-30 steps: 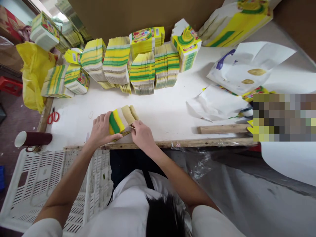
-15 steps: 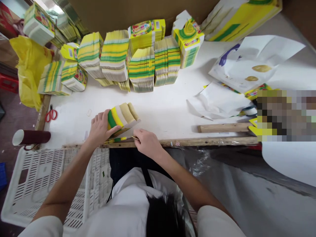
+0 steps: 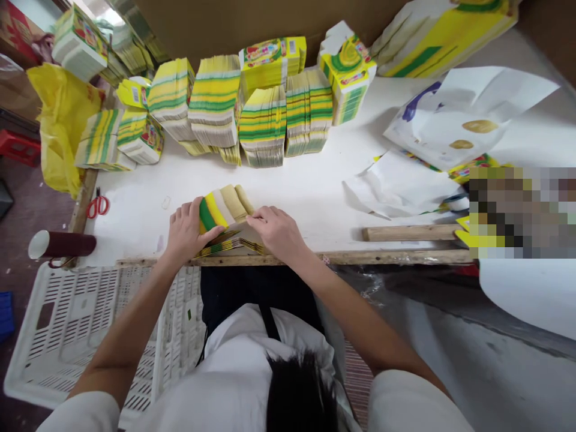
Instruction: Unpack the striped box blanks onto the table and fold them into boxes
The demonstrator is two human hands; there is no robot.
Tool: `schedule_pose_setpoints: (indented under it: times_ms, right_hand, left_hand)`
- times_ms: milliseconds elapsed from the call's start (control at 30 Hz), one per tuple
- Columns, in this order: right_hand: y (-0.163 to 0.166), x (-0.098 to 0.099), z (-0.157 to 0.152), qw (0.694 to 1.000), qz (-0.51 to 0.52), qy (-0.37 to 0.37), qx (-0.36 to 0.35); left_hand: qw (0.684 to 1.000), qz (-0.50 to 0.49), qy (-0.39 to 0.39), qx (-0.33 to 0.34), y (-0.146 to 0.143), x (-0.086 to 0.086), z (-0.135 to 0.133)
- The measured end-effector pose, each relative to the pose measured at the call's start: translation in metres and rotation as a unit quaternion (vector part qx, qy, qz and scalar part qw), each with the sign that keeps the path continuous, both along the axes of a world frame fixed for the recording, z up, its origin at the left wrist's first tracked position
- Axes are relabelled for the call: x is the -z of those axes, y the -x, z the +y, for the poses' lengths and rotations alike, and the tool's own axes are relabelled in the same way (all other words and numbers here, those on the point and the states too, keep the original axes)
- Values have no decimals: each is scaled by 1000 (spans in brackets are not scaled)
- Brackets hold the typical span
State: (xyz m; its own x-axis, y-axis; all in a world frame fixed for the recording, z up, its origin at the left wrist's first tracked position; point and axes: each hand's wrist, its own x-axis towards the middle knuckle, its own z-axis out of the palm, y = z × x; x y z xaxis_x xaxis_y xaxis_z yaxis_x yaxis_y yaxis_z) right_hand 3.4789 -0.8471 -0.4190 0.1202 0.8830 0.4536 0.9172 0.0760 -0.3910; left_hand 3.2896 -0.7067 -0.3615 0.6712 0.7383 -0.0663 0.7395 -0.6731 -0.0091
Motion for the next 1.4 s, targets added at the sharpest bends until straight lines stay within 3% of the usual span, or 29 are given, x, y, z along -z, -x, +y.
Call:
schedule_pose_setpoints:
  times_ms: [233,833,1100,1233,1400]
  right_hand:
    - [4,1,-13,995,-74,-60,-15]
    - [11,-4,-23,999,-40,17,-29]
    - [3,-16,6,988,78,122,-56]
    - [6,-21,24,984,61,164,-22]
    - [15,-14,39,985,70,156,23]
  left_hand:
    - [1000,-2,7,-5,-1,-1,-1]
    - [1000,-4,9,-8,-1,-2,-2]
    - [1000,-5,4,-9,-2,-1,-1]
    - [1000,-11,5,-6,-1,-1,0]
    - [1000,-22,2,-8,2,1,0]
